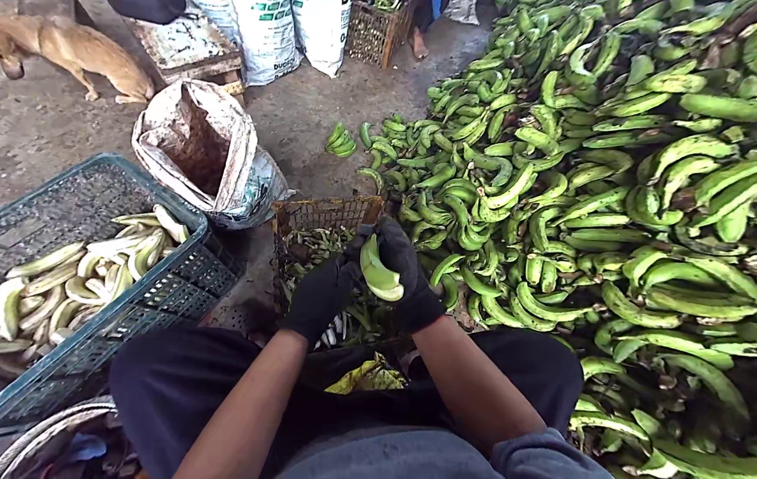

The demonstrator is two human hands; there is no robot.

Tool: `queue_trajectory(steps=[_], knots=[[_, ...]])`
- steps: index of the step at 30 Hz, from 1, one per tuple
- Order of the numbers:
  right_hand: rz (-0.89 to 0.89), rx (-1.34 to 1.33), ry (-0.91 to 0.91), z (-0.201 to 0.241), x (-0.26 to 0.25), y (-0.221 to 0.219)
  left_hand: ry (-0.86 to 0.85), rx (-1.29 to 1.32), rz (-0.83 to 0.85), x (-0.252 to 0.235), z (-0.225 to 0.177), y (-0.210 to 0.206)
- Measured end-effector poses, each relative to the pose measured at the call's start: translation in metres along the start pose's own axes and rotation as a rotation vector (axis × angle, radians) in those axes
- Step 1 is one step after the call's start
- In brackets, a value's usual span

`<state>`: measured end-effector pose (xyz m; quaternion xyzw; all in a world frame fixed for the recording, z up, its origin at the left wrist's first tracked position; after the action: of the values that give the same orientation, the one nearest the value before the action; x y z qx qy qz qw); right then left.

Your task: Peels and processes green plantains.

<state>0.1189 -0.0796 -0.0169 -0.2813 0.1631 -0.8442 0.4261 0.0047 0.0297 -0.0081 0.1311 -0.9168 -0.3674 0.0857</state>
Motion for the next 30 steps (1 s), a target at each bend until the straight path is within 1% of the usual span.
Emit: queue_trajectory(steps=[3, 6, 7, 8, 9, 10, 11, 12, 13, 14, 16, 18, 20, 21, 22, 23, 24, 25, 27, 28, 29, 30], knots=[[0.121, 0.344, -0.009, 0.021, -0.002, -0.005, -0.046, -0.227, -0.071, -0.005, 0.006, 0.028], [0.212, 0.448, -0.289, 0.039, -0.010, -0.029, -0.114, -0.425, -0.083, -0.011, 0.010, 0.066], [0.266, 0.487, -0.378, 0.040, -0.013, -0.036, -0.076, -0.432, -0.105, -0.012, 0.017, 0.079], [0.305, 0.549, -0.454, 0.039, -0.014, -0.045, 0.019, -0.377, -0.151, -0.014, 0.029, 0.092], [0.324, 0.620, -0.512, 0.036, -0.017, -0.054, 0.118, -0.235, -0.247, -0.012, 0.045, 0.108], [0.299, 0.685, -0.542, 0.034, -0.024, -0.064, 0.187, -0.010, -0.410, -0.008, 0.062, 0.125], [0.250, 0.735, -0.535, 0.035, -0.034, -0.075, 0.210, 0.294, -0.627, -0.004, 0.075, 0.137], [0.203, 0.760, -0.493, 0.037, -0.047, -0.086, 0.218, 0.581, -0.816, 0.000, 0.081, 0.146], [0.155, 0.751, -0.427, 0.041, -0.064, -0.098, 0.196, 0.833, -0.928, 0.008, 0.089, 0.153], [0.128, 0.725, -0.351, 0.046, -0.086, -0.112, 0.166, 1.022, -1.007, 0.017, 0.096, 0.156], [0.091, 0.702, -0.146, 0.066, -0.128, -0.151, 0.080, 1.209, -1.074, 0.026, 0.105, 0.156], [0.031, 0.748, 0.082, 0.094, -0.162, -0.189, 0.009, 1.235, -1.087, 0.027, 0.106, 0.157], [-0.058, 0.846, 0.229, 0.123, -0.176, -0.211, -0.032, 1.204, -1.090, 0.027, 0.104, 0.159], [-0.125, 0.953, 0.307, 0.132, -0.178, -0.212, -0.053, 1.185, -1.102, 0.027, 0.106, 0.160], [-0.192, 1.113, 0.385, 0.134, -0.179, -0.204, -0.065, 1.172, -1.117, 0.028, 0.108, 0.162], [-0.271, 1.290, 0.437, 0.127, -0.178, -0.187, -0.045, 1.170, -1.137, 0.028, 0.108, 0.164], [-0.337, 1.476, 0.421, 0.110, -0.177, -0.162, -0.030, 1.177, -1.153, 0.029, 0.109, 0.166], [-0.371, 1.623, 0.305, 0.083, -0.176, -0.130, -0.017, 1.181, -1.162, 0.029, 0.109, 0.168], [-0.350, 1.765, -0.175, 0.020, -0.171, -0.063, -0.007, 1.167, -1.151, 0.031, 0.110, 0.169], [-0.324, 1.793, -0.381, -0.011, -0.165, -0.033, 0.001, 1.160, -1.145, 0.031, 0.111, 0.169], [-0.315, 1.797, -0.536, -0.038, -0.157, -0.009, 0.016, 1.162, -1.136, 0.030, 0.109, 0.168], [-0.319, 1.783, -0.649, -0.060, -0.147, 0.008, 0.031, 1.171, -1.123, 0.029, 0.107, 0.167]])
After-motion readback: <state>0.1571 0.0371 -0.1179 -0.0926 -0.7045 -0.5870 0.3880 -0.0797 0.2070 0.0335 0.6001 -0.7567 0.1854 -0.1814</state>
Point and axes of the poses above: each hand's wrist, its own x-axis away from the middle knuckle, its own y-axis out of the back of the hand, z = x × y, the point moved 1 cm from there along -x, towards the middle knuckle, and after that the axes turned 15 degrees about -y, right-handed, at the moved point
